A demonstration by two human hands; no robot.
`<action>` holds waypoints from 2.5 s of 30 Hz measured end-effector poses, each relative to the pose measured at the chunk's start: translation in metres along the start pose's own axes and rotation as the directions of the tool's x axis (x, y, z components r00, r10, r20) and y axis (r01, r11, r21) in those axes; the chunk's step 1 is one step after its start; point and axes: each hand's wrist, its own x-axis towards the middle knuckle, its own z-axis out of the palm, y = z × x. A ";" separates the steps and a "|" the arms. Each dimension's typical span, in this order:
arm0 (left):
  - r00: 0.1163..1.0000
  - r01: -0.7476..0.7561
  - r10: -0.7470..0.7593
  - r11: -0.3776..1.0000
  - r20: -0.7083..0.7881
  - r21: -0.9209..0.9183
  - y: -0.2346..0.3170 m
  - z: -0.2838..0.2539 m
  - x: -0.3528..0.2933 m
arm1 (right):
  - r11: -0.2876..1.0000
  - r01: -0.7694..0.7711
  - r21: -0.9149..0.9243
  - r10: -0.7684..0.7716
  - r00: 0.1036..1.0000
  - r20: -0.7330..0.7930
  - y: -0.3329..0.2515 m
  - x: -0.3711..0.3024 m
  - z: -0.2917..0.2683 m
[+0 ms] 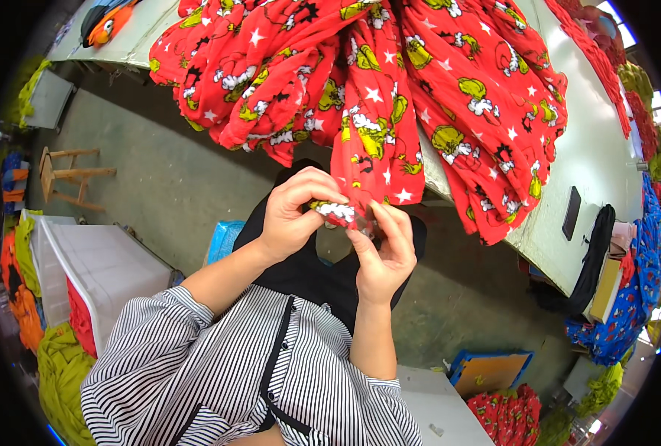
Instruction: The person trims loose threads from the cuffs and edges of fleece garments using thread snips.
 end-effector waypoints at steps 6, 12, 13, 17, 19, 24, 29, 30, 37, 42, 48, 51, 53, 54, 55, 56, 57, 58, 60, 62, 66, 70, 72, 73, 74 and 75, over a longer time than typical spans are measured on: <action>0.991 0.134 -0.134 0.989 0.003 0.055 -0.023 0.001 -0.010 | 0.964 0.199 0.176 -0.148 0.953 -0.265 -0.015 0.016 -0.001; 0.968 0.237 -0.249 0.934 -0.012 -0.268 -0.019 -0.008 -0.013 | 0.951 0.055 -0.303 -0.002 0.985 0.171 -0.021 0.025 -0.026; 0.968 0.237 -0.249 0.934 -0.013 -0.268 -0.018 -0.008 -0.013 | 0.947 0.042 -0.319 0.026 0.978 0.207 -0.013 0.021 -0.025; 0.931 0.333 -0.364 0.819 0.025 -0.467 -0.015 -0.008 -0.014 | 0.926 0.090 -0.368 -0.005 0.974 0.225 -0.008 0.008 -0.016; 0.936 0.321 -0.351 0.821 0.025 -0.473 -0.015 -0.008 -0.014 | 0.914 0.114 -0.388 -0.010 0.966 0.260 -0.010 0.009 -0.010; 0.970 0.238 -0.239 0.915 0.037 -0.326 -0.014 -0.009 -0.012 | 0.910 0.146 -0.388 -0.031 0.957 0.289 -0.009 0.010 -0.003; 0.970 0.232 -0.242 0.931 -0.003 -0.282 -0.013 -0.009 -0.012 | 0.981 0.046 -0.187 -0.012 0.983 0.181 -0.008 0.006 -0.006; 0.967 0.229 -0.250 0.934 -0.044 -0.275 -0.011 -0.008 -0.012 | 0.996 -0.040 -0.086 0.050 0.992 0.112 -0.006 0.004 -0.010; 0.977 0.215 -0.210 0.939 0.046 -0.269 -0.014 -0.010 -0.013 | 0.982 -0.040 -0.184 0.073 0.982 0.174 -0.014 0.013 0.001; 0.957 0.275 -0.287 0.873 0.033 -0.403 -0.012 -0.007 -0.016 | 0.901 0.210 -0.379 -0.113 0.959 0.261 -0.005 0.018 0.017; 0.922 0.353 -0.385 0.780 0.048 -0.517 -0.012 -0.012 -0.015 | 0.976 -0.198 0.092 0.191 0.978 0.078 -0.011 0.013 0.004; 0.929 0.335 -0.368 0.777 0.048 -0.533 -0.012 -0.008 -0.015 | 0.963 0.045 -0.265 0.014 0.975 0.220 -0.013 0.019 0.002; 0.926 0.341 -0.373 0.766 0.055 -0.545 -0.014 -0.008 -0.016 | 0.940 0.062 -0.335 0.010 0.978 0.209 -0.016 0.018 0.014; 0.924 0.346 -0.377 0.755 0.062 -0.557 -0.015 -0.008 -0.016 | 0.928 0.077 -0.364 0.001 0.977 0.211 -0.015 0.018 0.019; 0.925 0.345 -0.376 0.755 0.063 -0.557 -0.014 -0.008 -0.016 | 0.928 0.078 -0.364 0.000 0.978 0.211 -0.012 0.018 0.019; 0.926 0.342 -0.374 0.760 0.058 -0.553 -0.013 -0.008 -0.016 | 0.944 0.085 -0.318 -0.021 0.979 0.202 -0.005 0.017 0.017; 0.926 0.338 -0.373 0.765 0.051 -0.548 -0.013 -0.008 -0.015 | 0.958 0.093 -0.271 -0.040 0.981 0.192 0.000 0.016 0.016; 0.926 0.338 -0.374 0.766 0.048 -0.547 -0.012 -0.009 -0.015 | 0.994 -0.082 -0.078 0.091 0.989 0.120 0.000 0.012 0.014; 0.927 0.336 -0.373 0.783 0.037 -0.523 -0.012 -0.011 -0.015 | 0.953 -0.183 0.241 0.158 0.980 0.118 0.000 0.011 0.006; 0.929 0.330 -0.369 0.785 0.031 -0.524 -0.011 -0.012 -0.014 | 0.986 -0.161 0.046 0.154 0.979 0.131 -0.002 0.010 -0.003; 0.925 0.334 -0.380 0.773 0.027 -0.540 -0.011 -0.009 -0.015 | 0.957 -0.072 -0.279 0.131 0.972 0.196 -0.003 0.008 -0.003; 0.923 0.338 -0.383 0.764 0.034 -0.550 -0.011 -0.008 -0.013 | 0.932 0.025 -0.362 0.059 0.974 0.220 -0.010 0.008 -0.004; 0.924 0.340 -0.379 0.771 0.040 -0.539 -0.011 -0.009 -0.013 | 0.919 0.057 -0.391 0.028 0.978 0.207 -0.009 0.008 -0.002; 0.925 0.340 -0.379 0.771 0.041 -0.538 -0.010 -0.008 -0.013 | 0.914 0.104 -0.393 -0.018 0.976 0.217 -0.006 0.008 -0.002; 0.929 0.332 -0.368 0.775 0.043 -0.538 -0.010 -0.008 -0.013 | 0.906 0.152 -0.394 -0.063 0.972 0.228 -0.003 0.008 -0.002; 0.933 0.324 -0.358 0.778 0.044 -0.538 -0.010 -0.008 -0.013 | 0.907 0.152 -0.394 -0.064 0.972 0.227 -0.003 0.008 -0.001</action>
